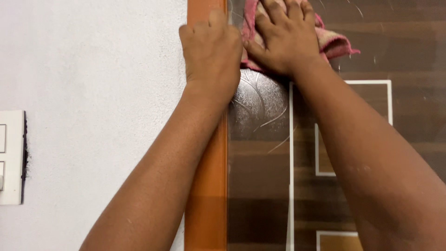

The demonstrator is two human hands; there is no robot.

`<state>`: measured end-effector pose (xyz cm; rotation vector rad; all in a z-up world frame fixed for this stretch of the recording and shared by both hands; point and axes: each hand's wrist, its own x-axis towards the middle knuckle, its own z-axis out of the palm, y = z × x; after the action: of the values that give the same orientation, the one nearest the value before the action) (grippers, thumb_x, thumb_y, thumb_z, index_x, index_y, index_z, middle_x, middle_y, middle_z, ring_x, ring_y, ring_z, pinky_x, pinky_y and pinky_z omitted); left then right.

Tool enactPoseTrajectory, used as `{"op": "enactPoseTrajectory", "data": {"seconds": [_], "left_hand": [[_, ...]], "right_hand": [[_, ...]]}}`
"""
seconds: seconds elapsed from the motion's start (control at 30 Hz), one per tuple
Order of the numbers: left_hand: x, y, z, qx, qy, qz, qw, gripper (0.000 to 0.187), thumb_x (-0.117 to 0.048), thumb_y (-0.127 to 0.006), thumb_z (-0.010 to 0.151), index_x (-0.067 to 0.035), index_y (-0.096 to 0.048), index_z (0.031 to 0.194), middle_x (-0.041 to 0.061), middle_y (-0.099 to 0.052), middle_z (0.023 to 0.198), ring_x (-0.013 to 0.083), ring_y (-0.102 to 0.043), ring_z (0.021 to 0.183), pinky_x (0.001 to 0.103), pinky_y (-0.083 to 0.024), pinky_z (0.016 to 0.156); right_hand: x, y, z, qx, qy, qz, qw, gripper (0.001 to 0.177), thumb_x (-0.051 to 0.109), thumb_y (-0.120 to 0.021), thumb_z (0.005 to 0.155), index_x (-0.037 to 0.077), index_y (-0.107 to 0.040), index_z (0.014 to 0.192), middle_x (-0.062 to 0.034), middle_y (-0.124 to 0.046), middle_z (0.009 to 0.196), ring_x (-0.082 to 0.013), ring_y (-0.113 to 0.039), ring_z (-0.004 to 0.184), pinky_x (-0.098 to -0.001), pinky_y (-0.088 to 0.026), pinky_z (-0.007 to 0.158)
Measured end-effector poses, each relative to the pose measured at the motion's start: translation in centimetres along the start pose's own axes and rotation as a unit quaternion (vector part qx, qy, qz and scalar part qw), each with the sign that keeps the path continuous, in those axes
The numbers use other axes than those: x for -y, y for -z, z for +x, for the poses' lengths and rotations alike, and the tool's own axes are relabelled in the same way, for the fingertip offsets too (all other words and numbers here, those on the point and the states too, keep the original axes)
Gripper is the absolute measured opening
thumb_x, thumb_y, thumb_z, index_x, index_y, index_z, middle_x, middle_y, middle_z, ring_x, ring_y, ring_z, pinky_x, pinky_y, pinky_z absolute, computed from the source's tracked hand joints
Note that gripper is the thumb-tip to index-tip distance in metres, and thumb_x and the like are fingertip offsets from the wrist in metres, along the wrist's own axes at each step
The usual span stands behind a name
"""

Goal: The person applies liquid from a pink pump bottle onto a door and uses a pink cloth to wipe down the surface, including the metal latch and handle.

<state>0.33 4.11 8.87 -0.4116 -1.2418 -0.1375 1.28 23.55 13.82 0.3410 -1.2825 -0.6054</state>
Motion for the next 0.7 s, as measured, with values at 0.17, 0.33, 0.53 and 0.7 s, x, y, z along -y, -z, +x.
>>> {"op": "enactPoseTrajectory", "data": {"seconds": [0.17,0.33,0.53,0.7], "left_hand": [[-0.5,-0.7,0.2,0.098,0.033,-0.013,0.995,0.018,-0.014,-0.065,0.093,-0.012,-0.075,0.108,0.015,-0.062,0.111,0.0328,-0.060,0.104,0.057,-0.041,0.095],[-3.9,-3.1,0.1,0.009,-0.057,0.187,0.981,0.029,-0.027,-0.066,0.084,-0.010,-0.073,0.106,0.013,-0.065,0.107,0.0309,-0.055,0.114,0.060,-0.033,0.106],[-3.0,-1.8,0.4,0.053,0.020,0.084,0.995,0.041,-0.014,-0.062,0.090,-0.009,-0.064,0.131,0.017,-0.056,0.132,0.0346,-0.045,0.131,0.065,-0.027,0.114],[-3.1,-0.8,0.7,0.051,0.055,0.115,0.990,0.078,-0.033,-0.063,0.076,-0.010,-0.044,0.148,0.026,-0.028,0.154,0.0485,-0.011,0.144,0.078,-0.008,0.105]], "right_hand": [[-1.1,-1.4,4.5,0.096,-0.043,0.070,0.992,0.071,0.060,-0.052,0.094,0.009,-0.059,0.143,-0.0179,-0.050,0.149,-0.0460,-0.041,0.135,-0.0697,-0.027,0.102],[-3.0,-1.6,5.1,0.095,0.001,0.084,0.992,0.071,0.064,-0.055,0.089,0.015,-0.060,0.141,-0.0177,-0.049,0.149,-0.0466,-0.042,0.130,-0.0665,-0.028,0.101],[-8.1,-1.2,2.7,0.109,-0.030,0.083,0.990,0.062,0.060,-0.054,0.096,0.013,-0.063,0.137,-0.0195,-0.058,0.141,-0.0407,-0.050,0.129,-0.0685,-0.034,0.096],[-16.2,0.6,-2.5,0.033,-0.030,0.053,0.998,0.052,0.057,-0.059,0.103,0.012,-0.072,0.124,-0.0202,-0.070,0.124,-0.0431,-0.061,0.113,-0.0591,-0.044,0.093]]}}
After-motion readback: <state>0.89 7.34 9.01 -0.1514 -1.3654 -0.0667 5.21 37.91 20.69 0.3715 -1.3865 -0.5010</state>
